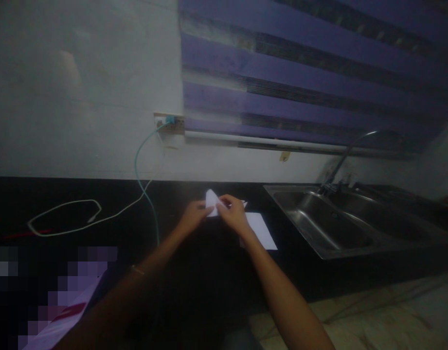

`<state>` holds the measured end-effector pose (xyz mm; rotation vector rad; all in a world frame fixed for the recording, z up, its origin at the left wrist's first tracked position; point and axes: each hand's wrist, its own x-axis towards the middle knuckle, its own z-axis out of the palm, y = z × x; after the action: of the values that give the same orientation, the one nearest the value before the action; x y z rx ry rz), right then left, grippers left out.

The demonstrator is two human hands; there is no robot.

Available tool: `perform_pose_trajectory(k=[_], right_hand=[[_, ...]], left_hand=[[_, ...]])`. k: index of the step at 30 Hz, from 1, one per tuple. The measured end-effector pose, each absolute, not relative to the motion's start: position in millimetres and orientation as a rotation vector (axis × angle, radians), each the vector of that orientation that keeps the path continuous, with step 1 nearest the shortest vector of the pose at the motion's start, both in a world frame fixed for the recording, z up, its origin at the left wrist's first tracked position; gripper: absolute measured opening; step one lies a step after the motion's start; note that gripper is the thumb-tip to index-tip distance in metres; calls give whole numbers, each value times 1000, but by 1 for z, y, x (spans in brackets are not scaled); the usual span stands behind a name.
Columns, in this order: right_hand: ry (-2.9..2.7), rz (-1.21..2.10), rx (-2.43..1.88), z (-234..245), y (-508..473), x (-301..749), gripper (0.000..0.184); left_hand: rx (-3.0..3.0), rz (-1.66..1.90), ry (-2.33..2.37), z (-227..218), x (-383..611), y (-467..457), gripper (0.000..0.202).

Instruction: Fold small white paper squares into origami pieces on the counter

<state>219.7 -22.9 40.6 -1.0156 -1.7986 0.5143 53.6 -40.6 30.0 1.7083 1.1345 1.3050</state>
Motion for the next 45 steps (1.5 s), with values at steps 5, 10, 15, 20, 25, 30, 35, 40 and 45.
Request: perform_pose_trajectory(k=[5,10,15,20,25,30,35,40,45], right_hand=[[-1965,386,-930,43,-27,220,18],[-1977,365,-927,42,-25,221,15],[-1793,457,-964,40,-17,226,17],[-1703,967,-955,39,-15,232,33],[-1574,1136,-920,41,-18,229,34],[-1505,1045,-899,41,-15,229,30],[-1512,996,-849,41,-14,229,23],[-1554,960,-840,44,-19,227,25],[-1654,1016,-835,47,-27,225,31]], left_hand=[[1530,1383,989,32,47,-35,34],[1503,1396,969,33,48,-36,48],[1462,1474,955,35,46,-36,41],[1422,1469,929,36,42,-35,40],[1446,1427,883,35,39,-34,41],[1519,1349,837,37,32,-35,34],[1622,1255,793,41,28,-40,23],[1650,1225,779,45,33,-44,22],[1654,1226,785,45,35,-45,22]])
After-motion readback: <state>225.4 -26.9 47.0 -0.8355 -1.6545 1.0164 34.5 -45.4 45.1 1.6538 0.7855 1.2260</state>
